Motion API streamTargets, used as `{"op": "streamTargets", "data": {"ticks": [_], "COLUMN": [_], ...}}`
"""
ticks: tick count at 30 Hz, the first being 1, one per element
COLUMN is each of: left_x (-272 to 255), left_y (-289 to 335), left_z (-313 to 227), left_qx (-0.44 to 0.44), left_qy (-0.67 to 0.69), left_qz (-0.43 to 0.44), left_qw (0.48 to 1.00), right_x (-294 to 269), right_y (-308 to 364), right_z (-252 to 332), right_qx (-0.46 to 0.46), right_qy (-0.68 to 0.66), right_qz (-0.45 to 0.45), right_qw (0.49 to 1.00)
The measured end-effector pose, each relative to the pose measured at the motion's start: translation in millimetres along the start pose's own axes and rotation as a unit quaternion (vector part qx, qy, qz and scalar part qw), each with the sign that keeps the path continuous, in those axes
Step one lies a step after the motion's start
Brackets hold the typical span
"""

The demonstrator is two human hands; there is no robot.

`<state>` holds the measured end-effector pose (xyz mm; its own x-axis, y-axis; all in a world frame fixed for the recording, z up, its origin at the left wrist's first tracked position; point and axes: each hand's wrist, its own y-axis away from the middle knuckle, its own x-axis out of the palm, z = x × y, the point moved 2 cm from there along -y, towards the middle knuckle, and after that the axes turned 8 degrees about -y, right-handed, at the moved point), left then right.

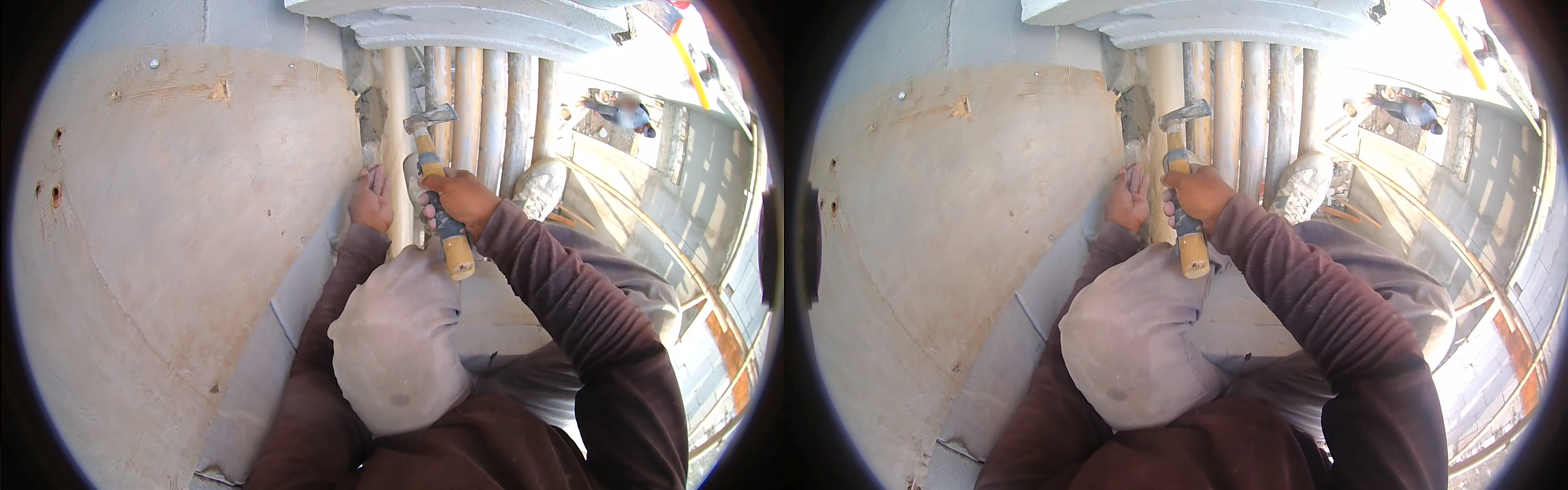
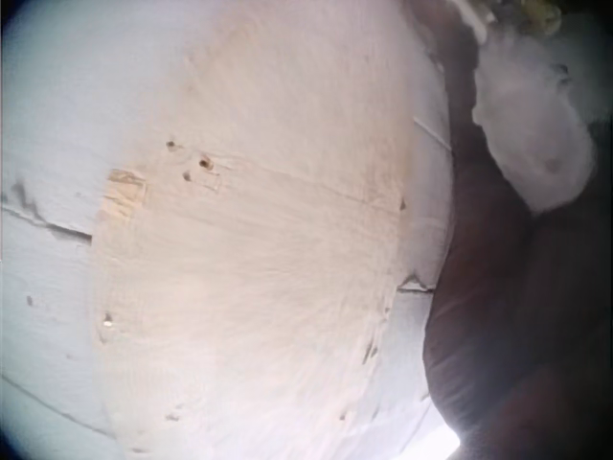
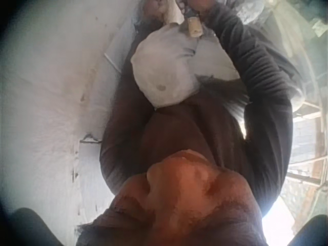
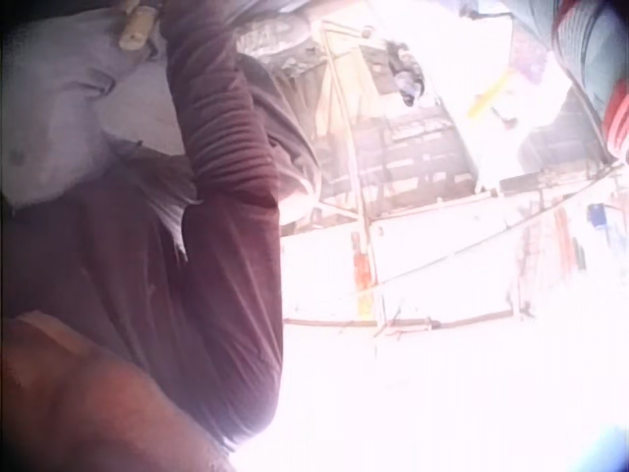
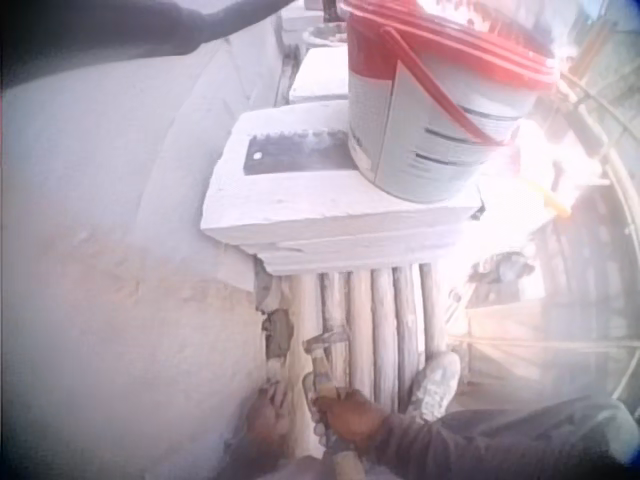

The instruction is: The person positions a rectangular wooden board against a curved concrete wall and secures it using a hammer and nails. The person repeatedly retrieves nails from a red bucket and hammers them into the board to fasten it to the wall structure.

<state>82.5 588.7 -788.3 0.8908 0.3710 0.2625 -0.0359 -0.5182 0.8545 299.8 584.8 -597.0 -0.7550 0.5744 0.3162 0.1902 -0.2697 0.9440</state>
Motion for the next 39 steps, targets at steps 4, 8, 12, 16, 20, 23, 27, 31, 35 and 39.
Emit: {"op": "streamTargets", "data": {"ticks": [4,8,12,16,20,23,27,31,35,39], "left_x": [13.7,10.8,8.1,6.6,1.4,14.7,27.7,0.0,13.7,3.4], "left_y": [3.5,1.7,-3.5,-6.6,-14.0,-7.7,1.5,-18.7,-11.1,-11.5], "left_z": [7.0,9.0,8.7,8.4,3.5,0.7,-0.7,3.8,4.5,2.9], "left_qx": [-0.012,0.005,0.003,0.007,-0.004,-0.026,-0.033,-0.01,-0.03,-0.04], "left_qy": [-0.002,0.0,-0.007,-0.018,-0.038,-0.035,-0.056,-0.016,-0.045,-0.035], "left_qz": [-0.013,-0.007,-0.011,-0.005,0.005,0.002,0.03,0.009,-0.015,0.041], "left_qw": [1.0,1.0,1.0,1.0,0.999,0.999,0.997,1.0,0.998,0.998], "right_x": [3.1,8.0,7.7,-1.8,-4.4,-2.5,1.2,-6.5,-20.0,-8.0], "right_y": [-6.1,-6.8,-4.7,-8.3,-2.3,-2.4,-12.8,-11.3,-9.6,-32.8], "right_z": [-10.4,-20.0,-24.3,-26.1,-18.1,-16.9,-24.4,-6.6,-2.4,-33.1], "right_qx": [-0.009,-0.015,-0.001,0.012,-0.048,-0.082,-0.054,-0.058,-0.147,-0.038], "right_qy": [-0.002,0.008,0.025,-0.002,0.019,0.04,0.156,0.238,0.132,0.369], "right_qz": [-0.01,-0.007,-0.005,0.013,-0.006,-0.059,-0.013,0.049,-0.052,0.048], "right_qw": [1.0,1.0,1.0,1.0,0.999,0.994,0.986,0.968,0.979,0.927]}}
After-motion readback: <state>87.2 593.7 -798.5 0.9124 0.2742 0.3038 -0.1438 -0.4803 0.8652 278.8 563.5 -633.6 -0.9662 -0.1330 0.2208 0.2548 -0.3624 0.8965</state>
